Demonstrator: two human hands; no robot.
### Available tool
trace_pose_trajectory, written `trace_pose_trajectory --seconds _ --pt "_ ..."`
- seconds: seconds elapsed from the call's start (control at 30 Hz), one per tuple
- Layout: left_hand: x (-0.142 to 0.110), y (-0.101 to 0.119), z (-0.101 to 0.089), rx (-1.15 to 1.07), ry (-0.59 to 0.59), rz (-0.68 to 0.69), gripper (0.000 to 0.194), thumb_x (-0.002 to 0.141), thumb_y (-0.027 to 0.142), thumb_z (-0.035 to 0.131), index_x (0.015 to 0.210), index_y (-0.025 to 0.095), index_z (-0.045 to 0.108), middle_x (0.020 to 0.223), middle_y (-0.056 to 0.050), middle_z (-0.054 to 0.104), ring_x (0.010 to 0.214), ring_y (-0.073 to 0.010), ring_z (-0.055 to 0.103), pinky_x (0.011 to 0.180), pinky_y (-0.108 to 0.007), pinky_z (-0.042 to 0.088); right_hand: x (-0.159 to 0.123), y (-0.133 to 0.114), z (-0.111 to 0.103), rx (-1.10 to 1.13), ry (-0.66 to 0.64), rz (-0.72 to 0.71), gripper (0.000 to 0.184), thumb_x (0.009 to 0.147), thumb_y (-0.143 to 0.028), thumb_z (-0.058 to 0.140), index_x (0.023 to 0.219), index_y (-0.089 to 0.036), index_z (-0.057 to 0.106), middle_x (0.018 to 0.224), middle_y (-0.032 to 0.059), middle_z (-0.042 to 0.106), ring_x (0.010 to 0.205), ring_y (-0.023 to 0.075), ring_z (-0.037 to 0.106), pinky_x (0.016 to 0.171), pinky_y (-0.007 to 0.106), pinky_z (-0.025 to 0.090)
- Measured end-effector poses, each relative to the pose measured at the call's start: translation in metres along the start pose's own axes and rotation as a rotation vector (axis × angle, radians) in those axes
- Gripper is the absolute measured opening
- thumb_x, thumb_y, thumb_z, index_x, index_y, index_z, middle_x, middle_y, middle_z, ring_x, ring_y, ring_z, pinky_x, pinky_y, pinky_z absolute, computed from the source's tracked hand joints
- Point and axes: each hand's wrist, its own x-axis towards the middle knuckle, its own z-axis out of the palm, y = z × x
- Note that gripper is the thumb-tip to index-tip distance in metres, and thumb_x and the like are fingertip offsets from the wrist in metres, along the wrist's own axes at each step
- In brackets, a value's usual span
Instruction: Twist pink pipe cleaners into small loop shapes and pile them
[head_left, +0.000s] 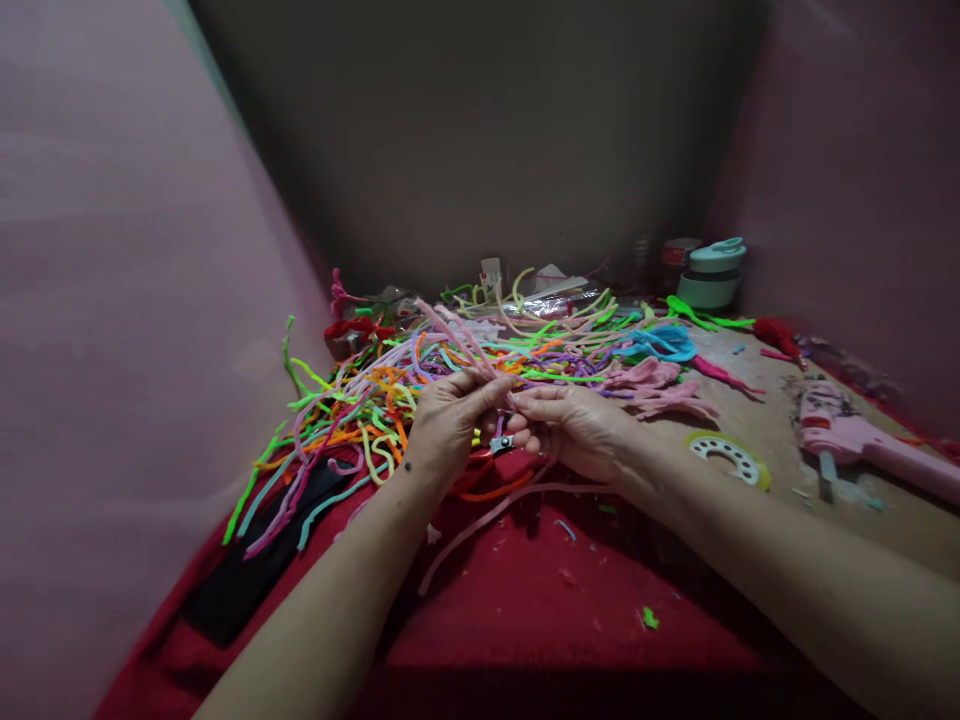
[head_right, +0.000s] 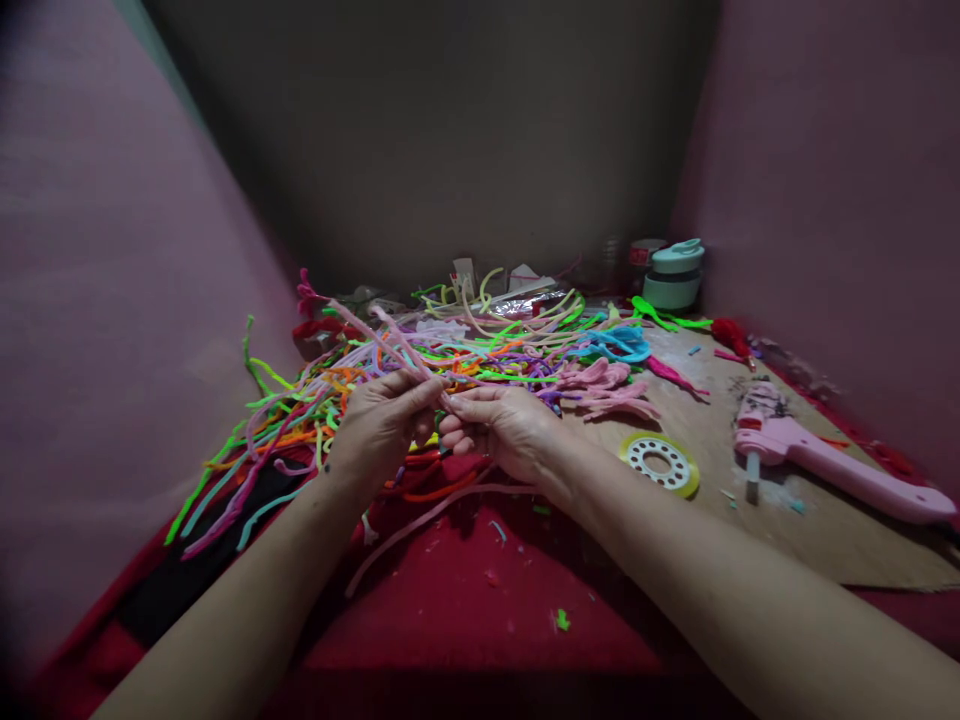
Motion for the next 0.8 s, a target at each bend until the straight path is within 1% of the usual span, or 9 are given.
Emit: trace_pose_trajectory --seconds 0.07,0.17,0.3,0.37,0.47,0.53,0.6,0.67,0.8 --pt "0.0010 -0.0010 -0.0015 0.002 -0.010 -0.017 0.022 0.065 0.031 0.071 0.066 0.012 0.059 0.048 0.004 0.050 0.036 -0.0020 0.039 0.036 -0.015 0.029 -0.0007 -0.0003 0.0004 -0.092 -0.008 -0.002 0.007 0.075 -0.013 0.063 0.070 -0.008 0.062 0.059 0.0052 0.064 0.046 0.0096 0.059 0.043 0.018 0.046" --pt "0.0017 0.0000 -0.0035 0.024 -0.046 -0.067 0.024 0.067 0.033 0.069 0.064 0.012 0.059 0.044 0.004 0.048 0.035 -0.0028 0.039 0.035 -0.015 0.026 -0.0005 0.0006 0.0001 -0.184 0.032 0.013 0.014 0.073 -0.016 0.064 0.063 -0.009 0.059 0.054 0.0050 0.063 0.042 0.0101 0.057 0.038 0.018 0.042" --pt "0.0019 0.0055 -0.0051 -0.052 0.001 -0.096 0.022 0.068 0.032 0.068 0.064 0.013 0.057 0.041 0.005 0.046 0.034 -0.0037 0.038 0.035 -0.016 0.027 -0.0024 0.0006 0.0017 -0.257 0.074 0.028 0.018 0.072 -0.020 0.065 0.058 -0.012 0.056 0.050 0.0032 0.061 0.038 0.0096 0.053 0.035 0.018 0.034" --pt "0.0020 0.0076 -0.0056 -0.080 0.010 -0.103 0.021 0.068 0.031 0.069 0.066 0.013 0.057 0.042 0.005 0.046 0.035 -0.0037 0.038 0.036 -0.016 0.027 -0.0045 -0.0008 0.0027 -0.324 0.049 0.004 0.018 0.071 -0.023 0.065 0.059 -0.012 0.058 0.053 0.0038 0.061 0.042 0.0099 0.053 0.039 0.020 0.035" --pt "0.0023 0.0076 -0.0056 -0.086 -0.004 -0.104 0.022 0.065 0.030 0.070 0.064 0.013 0.058 0.044 0.004 0.047 0.035 -0.0028 0.036 0.036 -0.016 0.025 -0.0058 -0.0028 0.0024 -0.403 -0.015 -0.121 0.016 0.070 -0.028 0.066 0.066 -0.012 0.066 0.061 0.0036 0.062 0.052 0.0097 0.052 0.050 0.023 0.038" --pt "0.0022 0.0059 -0.0049 -0.089 -0.022 -0.113 0.021 0.064 0.028 0.071 0.064 0.012 0.058 0.043 0.005 0.044 0.034 -0.0017 0.033 0.035 -0.016 0.021 -0.0047 -0.0032 0.0011 -0.409 -0.022 -0.209 0.016 0.069 -0.028 0.067 0.063 -0.013 0.066 0.058 0.0009 0.059 0.054 0.0092 0.048 0.054 0.024 0.036" --pt "0.0016 0.0037 -0.0036 -0.082 -0.050 -0.130 0.020 0.064 0.027 0.071 0.063 0.012 0.058 0.040 0.007 0.039 0.033 -0.0010 0.029 0.034 -0.017 0.017 -0.0030 -0.0028 0.0001 -0.394 -0.004 -0.242 0.019 0.068 -0.027 0.067 0.054 -0.014 0.063 0.051 -0.0013 0.053 0.052 0.0086 0.044 0.054 0.025 0.033" --pt "0.0010 0.0016 -0.0023 -0.062 -0.071 -0.145 0.019 0.065 0.027 0.070 0.062 0.012 0.058 0.039 0.008 0.035 0.032 -0.0009 0.026 0.034 -0.017 0.015 -0.0018 -0.0022 0.0002 -0.378 0.010 -0.233 0.022 0.066 -0.026 0.067 0.049 -0.014 0.060 0.047 -0.0022 0.050 0.048 0.0081 0.041 0.051 0.025 0.029" --pt "0.0008 -0.0011 -0.0008 -0.041 -0.074 -0.145 0.020 0.067 0.028 0.070 0.061 0.012 0.058 0.039 0.008 0.035 0.033 -0.0008 0.026 0.034 -0.016 0.016 -0.0009 -0.0013 0.0030 -0.368 0.044 -0.202 0.023 0.062 -0.025 0.068 0.045 -0.014 0.056 0.043 -0.0027 0.047 0.044 0.0073 0.037 0.046 0.025 0.023"
